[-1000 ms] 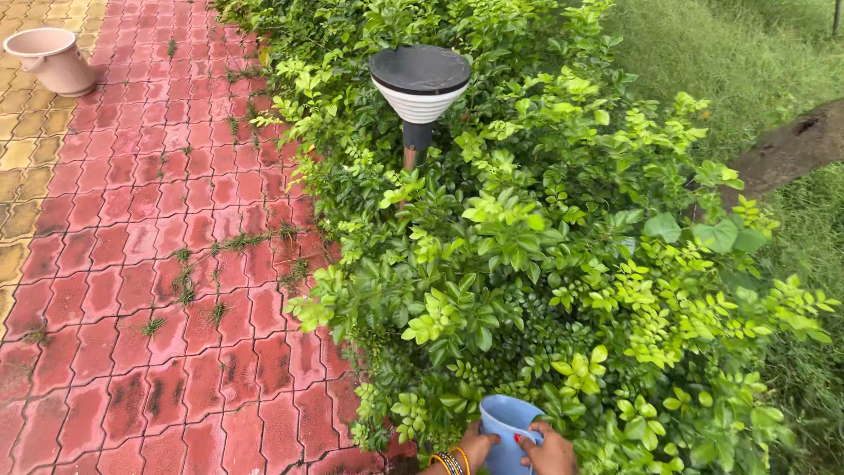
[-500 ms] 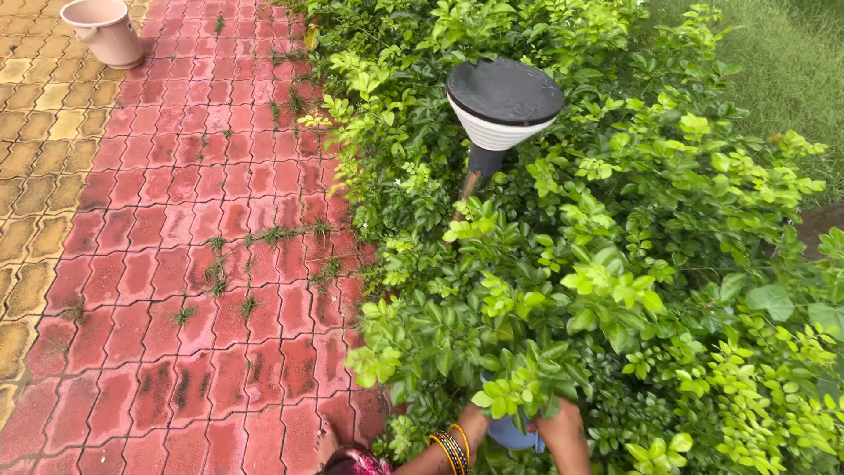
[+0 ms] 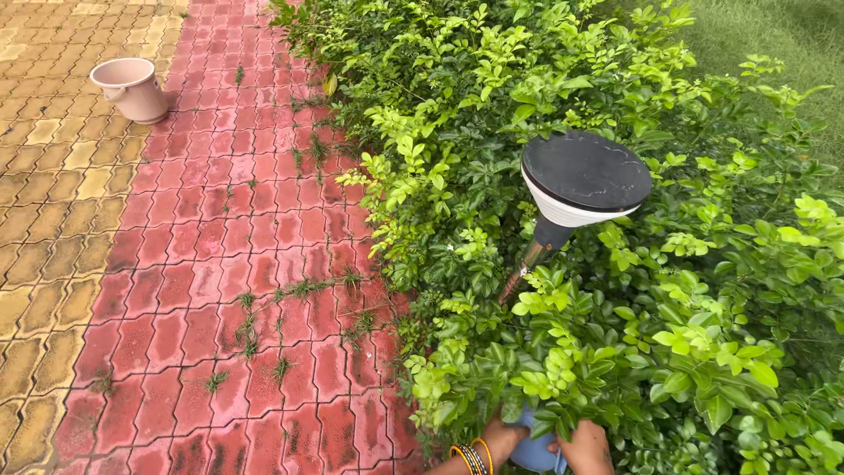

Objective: The person waters various green bushes along a tiled path by hand using a small blue cup.

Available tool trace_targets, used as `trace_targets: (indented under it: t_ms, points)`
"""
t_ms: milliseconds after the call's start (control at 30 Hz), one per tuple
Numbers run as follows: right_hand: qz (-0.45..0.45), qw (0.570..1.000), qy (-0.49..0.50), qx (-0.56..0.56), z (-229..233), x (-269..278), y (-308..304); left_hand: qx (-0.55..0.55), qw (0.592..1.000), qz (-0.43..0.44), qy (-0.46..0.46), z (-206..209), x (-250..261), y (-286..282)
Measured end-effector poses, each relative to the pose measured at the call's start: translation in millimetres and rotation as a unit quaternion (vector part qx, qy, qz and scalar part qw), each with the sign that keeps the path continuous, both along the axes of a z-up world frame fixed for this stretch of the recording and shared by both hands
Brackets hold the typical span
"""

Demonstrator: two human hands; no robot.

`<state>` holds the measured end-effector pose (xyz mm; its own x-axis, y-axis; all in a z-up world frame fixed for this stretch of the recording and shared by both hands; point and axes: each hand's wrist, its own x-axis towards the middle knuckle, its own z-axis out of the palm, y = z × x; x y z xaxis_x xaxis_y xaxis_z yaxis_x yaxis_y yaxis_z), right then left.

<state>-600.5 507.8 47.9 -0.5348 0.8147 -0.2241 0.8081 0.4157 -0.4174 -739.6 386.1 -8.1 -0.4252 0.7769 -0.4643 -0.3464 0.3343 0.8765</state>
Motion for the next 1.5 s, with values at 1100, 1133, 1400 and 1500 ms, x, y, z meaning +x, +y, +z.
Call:
trace_targets:
  t_ms: [1100, 1133, 1400, 1500]
  points:
    - [-0.082, 0.992, -0.041, -0.087, -27.9, -412.1, 221.8, 0.075, 0.987, 0.056, -0.13, -170.3, -383.8, 247.5]
    - [-0.083, 0.993, -0.046, -0.071, -26.4, -423.3, 226.1, 0.064, 0.988, 0.066, -0.123, -165.4, -391.9, 253.8]
    - [-0.142, 0.976, -0.039, -0.162, -7.1, -484.4, 274.1, 0.044, 0.987, 0.083, -0.132, -72.4, -457.0, 285.4]
    - [-0.145, 0.976, -0.027, -0.157, -1.5, -510.1, 292.6, 0.057, 0.985, 0.076, -0.145, -33.5, -487.9, 293.2]
